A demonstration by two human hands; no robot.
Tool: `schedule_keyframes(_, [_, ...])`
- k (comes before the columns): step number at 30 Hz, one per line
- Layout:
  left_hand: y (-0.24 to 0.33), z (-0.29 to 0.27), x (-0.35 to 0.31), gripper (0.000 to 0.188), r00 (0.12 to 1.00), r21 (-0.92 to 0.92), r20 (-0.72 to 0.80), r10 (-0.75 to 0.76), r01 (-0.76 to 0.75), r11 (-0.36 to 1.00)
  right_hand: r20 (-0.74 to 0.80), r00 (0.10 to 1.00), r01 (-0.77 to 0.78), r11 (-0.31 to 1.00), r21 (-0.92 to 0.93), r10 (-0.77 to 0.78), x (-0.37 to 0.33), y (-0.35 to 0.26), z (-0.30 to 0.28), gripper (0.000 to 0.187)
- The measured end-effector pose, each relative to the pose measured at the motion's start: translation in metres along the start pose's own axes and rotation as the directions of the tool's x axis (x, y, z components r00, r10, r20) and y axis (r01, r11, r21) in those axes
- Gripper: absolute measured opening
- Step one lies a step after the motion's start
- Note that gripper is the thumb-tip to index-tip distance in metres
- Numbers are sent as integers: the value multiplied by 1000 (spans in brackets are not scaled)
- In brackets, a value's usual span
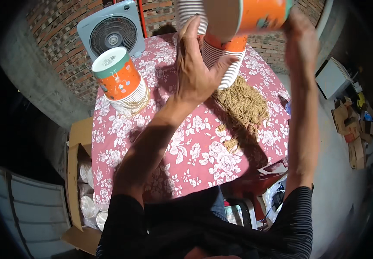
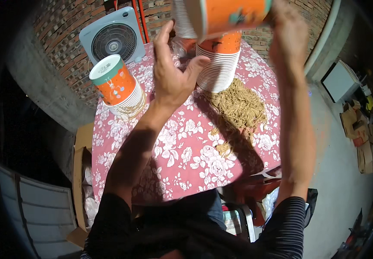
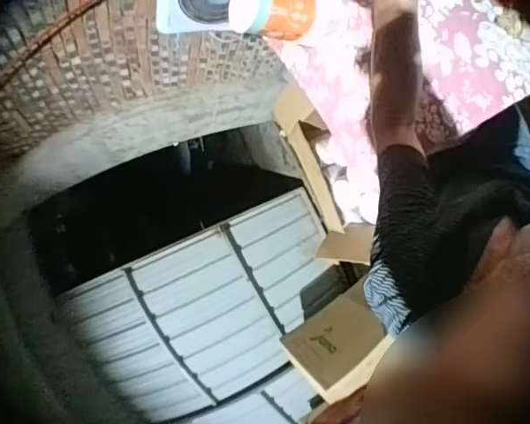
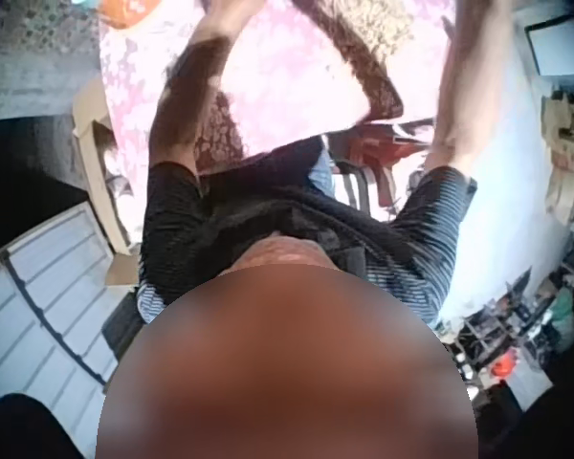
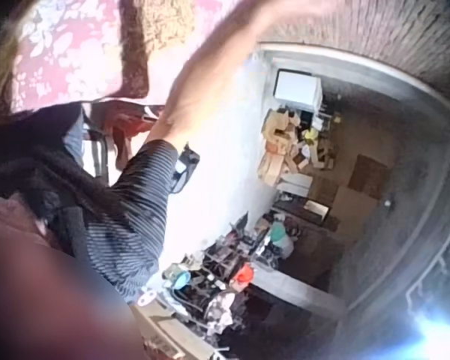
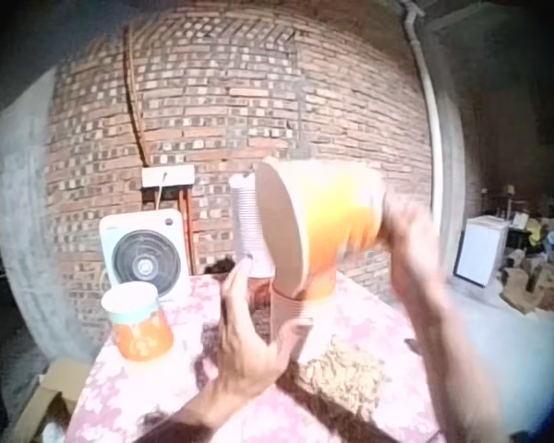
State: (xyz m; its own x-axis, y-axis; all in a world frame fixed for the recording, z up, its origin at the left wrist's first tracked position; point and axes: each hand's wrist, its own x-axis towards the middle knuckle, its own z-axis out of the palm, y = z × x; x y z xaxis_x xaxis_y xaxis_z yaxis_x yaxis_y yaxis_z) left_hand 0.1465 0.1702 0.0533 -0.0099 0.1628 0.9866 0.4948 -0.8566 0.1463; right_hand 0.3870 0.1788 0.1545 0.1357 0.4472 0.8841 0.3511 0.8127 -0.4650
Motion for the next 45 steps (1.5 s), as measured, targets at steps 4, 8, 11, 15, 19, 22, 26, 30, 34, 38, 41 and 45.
schedule_keyframes(4, [57,-60,-9,28,933,-56,287,-215,241,969,183,652,-680,462,569,736,-139,8,37,31])
schedule_keyframes(8, [40,-141,-16,27,594,110,656,-465,535,838,398,572,-782,624,-1,717,-207,-22,39,24])
schedule_keyframes(11, [30,-179,-27,33,442,150,770,-459,575,804,333,781,-555,832,-19,529,-216,-63,49,37])
schedule_keyframes(15, [46,-198,-37,34,300,174,832,-466,656,734,575,814,-165,982,89,85,-205,-91,70,30])
schedule_keyframes(19, [42,-214,-53,32,256,145,852,-457,723,675,769,619,-316,947,61,157,-209,-92,82,19])
schedule_keyframes(22, [46,-217,-57,32,256,114,852,-457,761,638,806,504,-528,849,2,311,-212,-101,79,16])
schedule_keyframes(26, [62,-218,-49,32,256,128,844,-472,757,640,772,516,-466,878,-112,372,-213,-117,78,19])
schedule_keyframes(30, [69,-220,-47,32,210,143,850,-483,790,596,761,544,-418,900,-121,355,-220,-113,77,17])
schedule_keyframes(34, [51,-223,-58,32,292,106,863,-412,692,714,801,525,-523,851,37,288,-219,-89,67,17])
schedule_keyframes(38, [24,-236,-58,18,256,109,845,-470,777,620,818,439,-671,741,25,371,-213,-50,50,14])
schedule_keyframes(41, [11,-233,-69,16,392,-17,842,-371,706,708,811,454,-680,731,47,370,-213,-41,53,16])
schedule_keyframes(45, [26,-230,-64,17,295,74,845,-446,761,644,808,477,-627,778,36,347,-209,-60,54,21])
